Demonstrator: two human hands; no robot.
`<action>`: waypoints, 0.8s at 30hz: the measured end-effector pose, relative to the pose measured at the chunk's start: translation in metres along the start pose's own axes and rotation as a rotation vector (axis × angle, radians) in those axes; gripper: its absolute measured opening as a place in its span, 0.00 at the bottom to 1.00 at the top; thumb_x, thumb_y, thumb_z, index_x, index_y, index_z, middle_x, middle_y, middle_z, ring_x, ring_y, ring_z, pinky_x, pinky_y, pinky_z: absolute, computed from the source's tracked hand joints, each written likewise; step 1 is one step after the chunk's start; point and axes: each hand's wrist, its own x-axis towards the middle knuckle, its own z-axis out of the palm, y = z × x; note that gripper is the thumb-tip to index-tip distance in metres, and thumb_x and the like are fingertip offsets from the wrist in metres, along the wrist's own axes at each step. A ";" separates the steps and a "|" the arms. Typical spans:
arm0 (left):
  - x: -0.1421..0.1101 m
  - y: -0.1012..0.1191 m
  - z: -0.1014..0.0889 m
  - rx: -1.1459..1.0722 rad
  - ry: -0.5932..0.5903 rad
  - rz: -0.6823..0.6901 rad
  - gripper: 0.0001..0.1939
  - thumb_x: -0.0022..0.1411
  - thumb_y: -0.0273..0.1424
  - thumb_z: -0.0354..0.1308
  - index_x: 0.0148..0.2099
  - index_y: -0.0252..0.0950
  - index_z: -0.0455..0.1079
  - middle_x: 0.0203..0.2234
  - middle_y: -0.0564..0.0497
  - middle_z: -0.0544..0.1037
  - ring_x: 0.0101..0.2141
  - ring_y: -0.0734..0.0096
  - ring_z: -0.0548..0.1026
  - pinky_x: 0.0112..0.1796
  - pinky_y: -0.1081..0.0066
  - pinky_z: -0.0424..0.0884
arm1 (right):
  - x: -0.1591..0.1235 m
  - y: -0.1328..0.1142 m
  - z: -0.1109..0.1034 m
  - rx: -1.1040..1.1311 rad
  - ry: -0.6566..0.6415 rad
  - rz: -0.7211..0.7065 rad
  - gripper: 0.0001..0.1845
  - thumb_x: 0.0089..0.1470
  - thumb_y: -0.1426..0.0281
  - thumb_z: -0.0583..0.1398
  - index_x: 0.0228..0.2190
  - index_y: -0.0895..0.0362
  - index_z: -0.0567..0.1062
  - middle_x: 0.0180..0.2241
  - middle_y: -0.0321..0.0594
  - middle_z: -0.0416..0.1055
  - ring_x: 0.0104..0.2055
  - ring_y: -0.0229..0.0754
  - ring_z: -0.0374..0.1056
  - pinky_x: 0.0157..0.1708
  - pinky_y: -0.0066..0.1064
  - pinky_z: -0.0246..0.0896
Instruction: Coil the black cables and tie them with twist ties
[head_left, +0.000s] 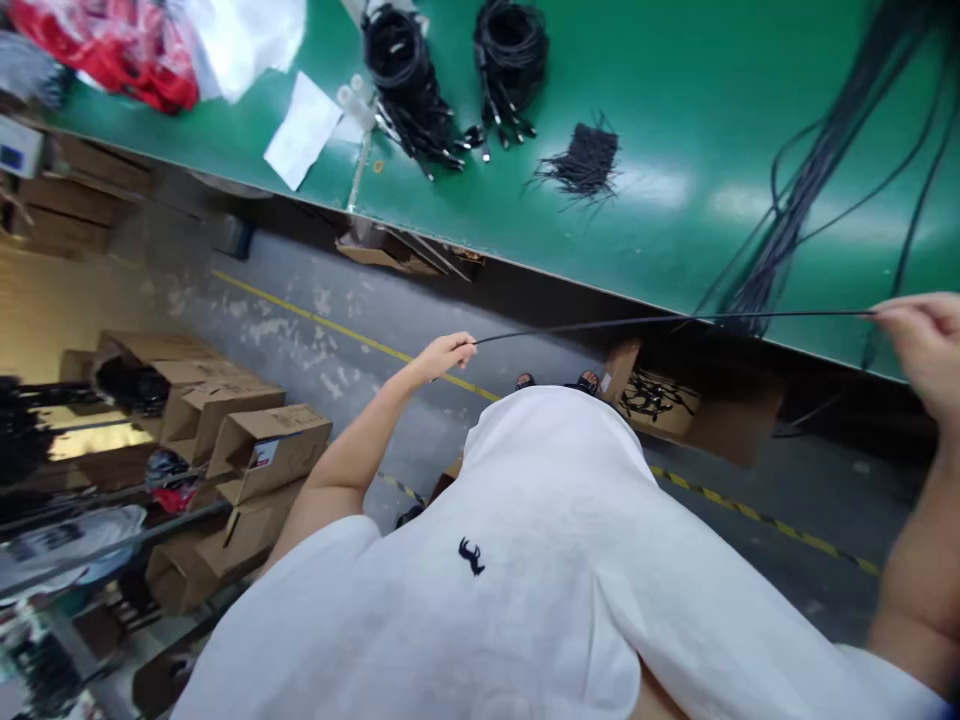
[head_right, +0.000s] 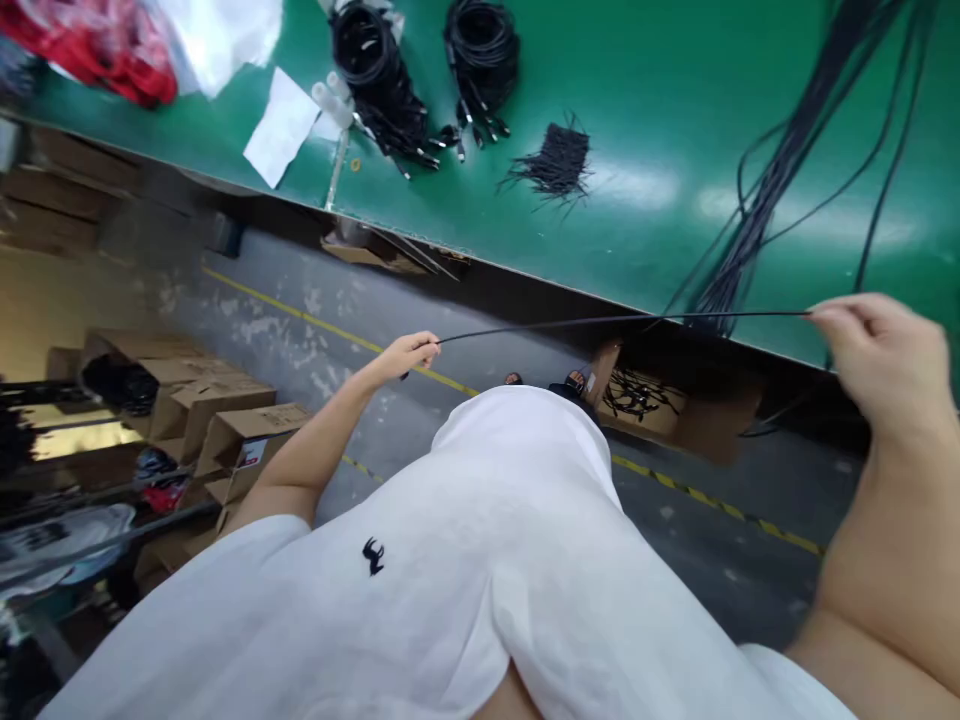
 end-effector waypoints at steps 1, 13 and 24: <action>0.002 -0.001 0.002 -0.114 0.062 -0.036 0.09 0.61 0.36 0.55 0.33 0.36 0.65 0.19 0.59 0.65 0.19 0.79 0.61 0.22 0.77 0.59 | -0.006 -0.013 0.006 -0.094 -0.110 -0.095 0.19 0.61 0.52 0.55 0.32 0.51 0.79 0.38 0.56 0.78 0.37 0.47 0.71 0.30 0.40 0.58; -0.007 0.065 0.097 -0.322 -0.471 0.254 0.14 0.67 0.37 0.55 0.47 0.33 0.74 0.40 0.45 0.80 0.43 0.68 0.77 0.49 0.67 0.69 | -0.061 -0.246 0.055 0.047 -0.601 -0.813 0.20 0.64 0.62 0.51 0.34 0.57 0.79 0.36 0.43 0.77 0.36 0.41 0.70 0.32 0.29 0.54; -0.012 0.077 0.067 -1.047 -0.370 -0.140 0.15 0.66 0.39 0.58 0.34 0.31 0.74 0.12 0.62 0.53 0.10 0.89 0.44 0.11 0.84 0.43 | -0.012 -0.170 0.089 0.379 -0.510 -0.425 0.20 0.59 0.55 0.54 0.32 0.54 0.80 0.37 0.39 0.79 0.41 0.45 0.73 0.46 0.35 0.64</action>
